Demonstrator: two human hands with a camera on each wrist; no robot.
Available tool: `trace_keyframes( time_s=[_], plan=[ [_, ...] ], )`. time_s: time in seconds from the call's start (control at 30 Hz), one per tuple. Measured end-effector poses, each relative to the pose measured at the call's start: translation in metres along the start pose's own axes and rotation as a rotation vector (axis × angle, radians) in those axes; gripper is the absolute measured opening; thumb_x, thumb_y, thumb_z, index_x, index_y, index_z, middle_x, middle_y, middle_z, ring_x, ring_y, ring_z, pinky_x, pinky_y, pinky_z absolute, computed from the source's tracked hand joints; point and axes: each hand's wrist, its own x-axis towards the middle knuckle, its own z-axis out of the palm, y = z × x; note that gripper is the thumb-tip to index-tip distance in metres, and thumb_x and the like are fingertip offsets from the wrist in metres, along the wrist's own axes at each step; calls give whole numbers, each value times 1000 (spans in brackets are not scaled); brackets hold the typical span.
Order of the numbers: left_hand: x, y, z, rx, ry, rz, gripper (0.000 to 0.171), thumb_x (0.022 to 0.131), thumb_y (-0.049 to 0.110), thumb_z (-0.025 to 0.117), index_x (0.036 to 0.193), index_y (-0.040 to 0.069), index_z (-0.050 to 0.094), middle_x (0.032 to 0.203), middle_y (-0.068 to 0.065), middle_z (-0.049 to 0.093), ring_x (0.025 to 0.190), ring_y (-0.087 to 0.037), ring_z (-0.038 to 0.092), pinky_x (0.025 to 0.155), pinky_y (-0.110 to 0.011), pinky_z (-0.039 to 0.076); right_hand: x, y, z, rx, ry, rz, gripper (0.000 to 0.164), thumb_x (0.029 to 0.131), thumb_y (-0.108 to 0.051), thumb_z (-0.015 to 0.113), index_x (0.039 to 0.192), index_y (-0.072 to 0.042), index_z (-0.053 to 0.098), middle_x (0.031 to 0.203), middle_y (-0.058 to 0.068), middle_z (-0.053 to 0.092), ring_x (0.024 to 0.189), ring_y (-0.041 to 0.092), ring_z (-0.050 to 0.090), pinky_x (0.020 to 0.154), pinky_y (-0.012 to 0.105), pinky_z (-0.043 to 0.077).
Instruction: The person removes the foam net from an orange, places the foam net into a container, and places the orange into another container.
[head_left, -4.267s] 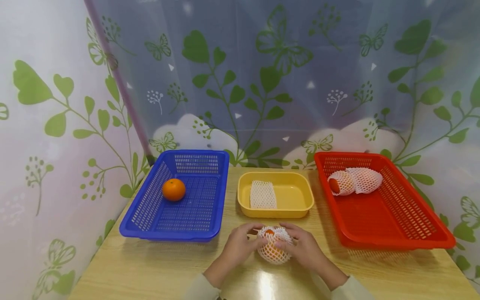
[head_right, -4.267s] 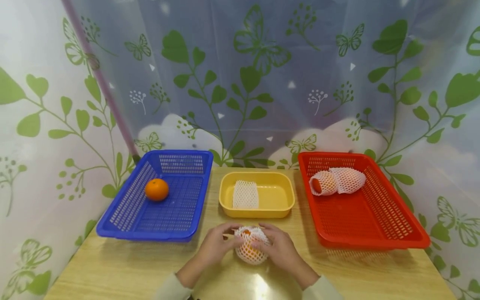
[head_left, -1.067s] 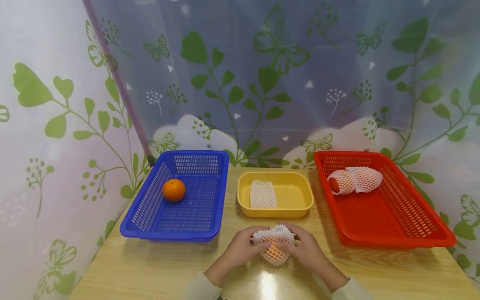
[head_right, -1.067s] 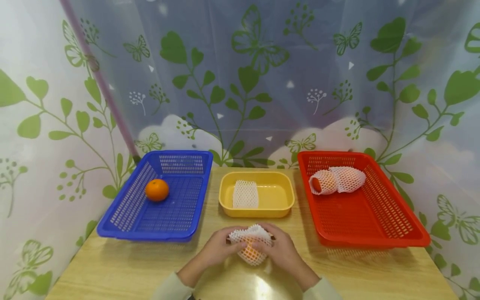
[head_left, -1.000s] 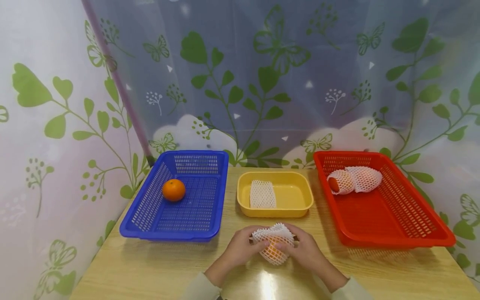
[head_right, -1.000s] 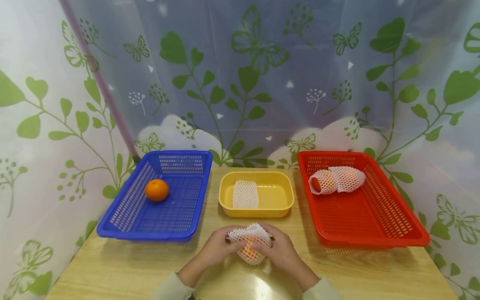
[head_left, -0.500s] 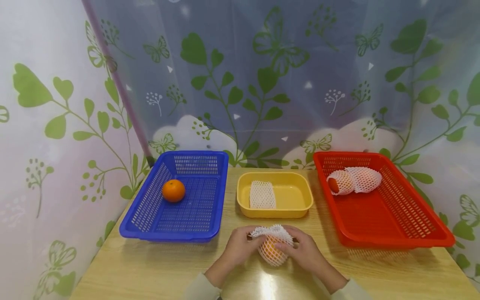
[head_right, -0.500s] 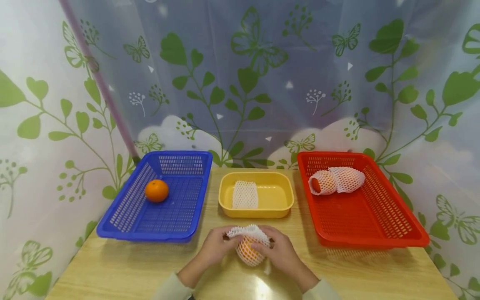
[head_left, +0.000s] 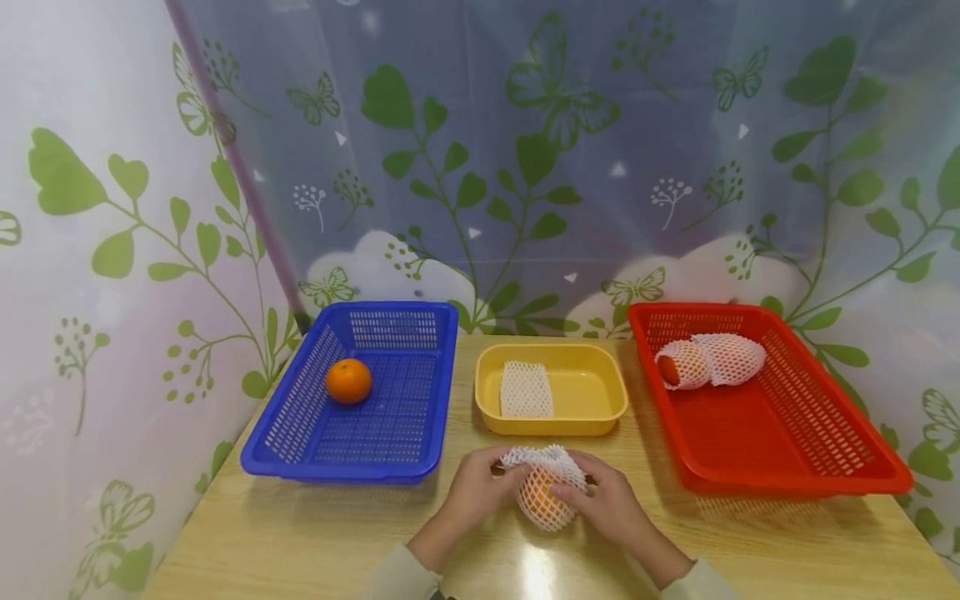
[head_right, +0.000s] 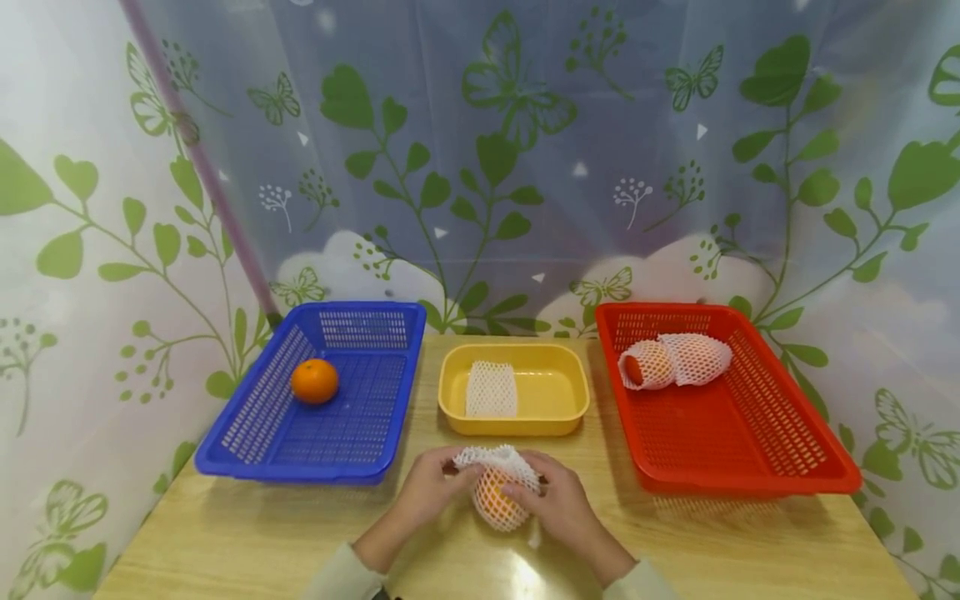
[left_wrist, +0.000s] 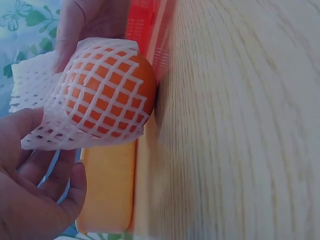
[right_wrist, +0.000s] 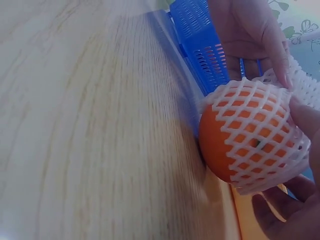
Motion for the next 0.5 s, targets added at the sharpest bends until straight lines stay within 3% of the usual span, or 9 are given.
trace_keyframes(
  time_s=[0.23,0.5],
  plan=[
    [2,0,2,-9,-3,0,22,90,20,71,106,4,72,97,-5,72,88,-16,65,79,-26,54,-1,-1,-1,34,116,-13,33,79,-17,81,109,-8,73,109,3,70,96,11,63,79,26,55],
    [1,0,4,-55,-67,-55,40,89,27,73,122,5,65,114,-8,68,103,-23,63,78,-23,54,-1,1,-2,19,140,-56,27,79,-16,81,105,-9,74,105,0,71,94,9,64,78,26,54]
  ],
)
